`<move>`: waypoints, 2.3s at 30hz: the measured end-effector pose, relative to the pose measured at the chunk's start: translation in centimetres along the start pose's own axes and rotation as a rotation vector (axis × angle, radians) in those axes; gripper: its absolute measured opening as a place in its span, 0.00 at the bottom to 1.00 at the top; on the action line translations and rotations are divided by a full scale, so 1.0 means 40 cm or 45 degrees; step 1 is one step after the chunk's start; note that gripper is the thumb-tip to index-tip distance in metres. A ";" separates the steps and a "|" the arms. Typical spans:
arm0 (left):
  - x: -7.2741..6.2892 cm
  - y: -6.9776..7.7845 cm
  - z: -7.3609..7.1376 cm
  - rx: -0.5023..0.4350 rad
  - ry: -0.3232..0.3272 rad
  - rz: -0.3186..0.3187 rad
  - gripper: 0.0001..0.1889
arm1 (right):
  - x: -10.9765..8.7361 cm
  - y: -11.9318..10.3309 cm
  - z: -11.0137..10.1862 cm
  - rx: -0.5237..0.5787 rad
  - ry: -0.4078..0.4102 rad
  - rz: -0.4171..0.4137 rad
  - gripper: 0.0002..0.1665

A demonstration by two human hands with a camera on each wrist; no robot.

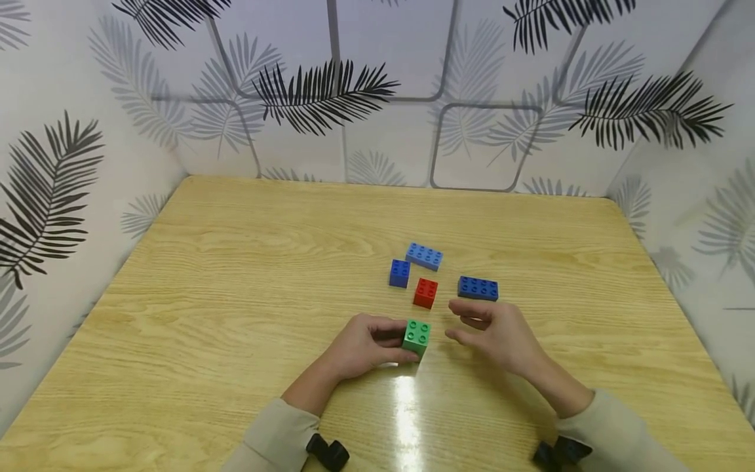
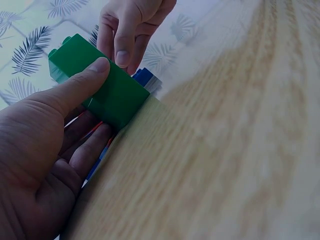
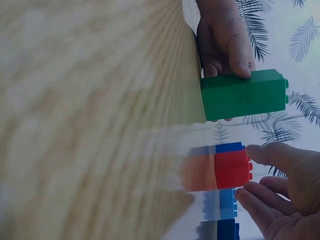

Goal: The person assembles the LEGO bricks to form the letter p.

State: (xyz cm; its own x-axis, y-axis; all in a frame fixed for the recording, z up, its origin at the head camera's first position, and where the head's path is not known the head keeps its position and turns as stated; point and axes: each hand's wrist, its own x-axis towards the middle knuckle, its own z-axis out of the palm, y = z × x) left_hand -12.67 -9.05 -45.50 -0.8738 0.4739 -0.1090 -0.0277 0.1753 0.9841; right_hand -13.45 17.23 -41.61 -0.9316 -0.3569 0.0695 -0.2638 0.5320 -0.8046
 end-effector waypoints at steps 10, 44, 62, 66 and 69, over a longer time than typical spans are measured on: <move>0.002 -0.004 0.001 0.005 0.001 -0.012 0.28 | 0.011 0.032 -0.017 -0.102 0.054 -0.015 0.26; -0.005 0.001 -0.002 -0.030 -0.025 -0.020 0.28 | 0.019 0.069 -0.102 -0.157 0.097 0.039 0.26; -0.005 0.001 -0.002 -0.031 -0.017 -0.031 0.28 | 0.047 0.083 -0.140 -0.216 0.060 0.107 0.30; -0.006 0.000 -0.002 -0.032 -0.016 -0.012 0.27 | 0.055 0.089 -0.146 -0.233 0.040 0.132 0.31; -0.005 0.000 -0.003 -0.033 -0.016 -0.011 0.27 | 0.060 0.090 -0.150 -0.246 0.024 0.164 0.32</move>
State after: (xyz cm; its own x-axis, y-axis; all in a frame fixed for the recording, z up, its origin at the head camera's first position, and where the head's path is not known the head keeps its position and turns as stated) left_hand -12.56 -9.25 -45.47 -0.8672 0.4836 -0.1189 -0.0476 0.1572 0.9864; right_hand -18.13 22.89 -40.81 -0.9647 -0.2628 -0.0138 -0.1837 0.7100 -0.6798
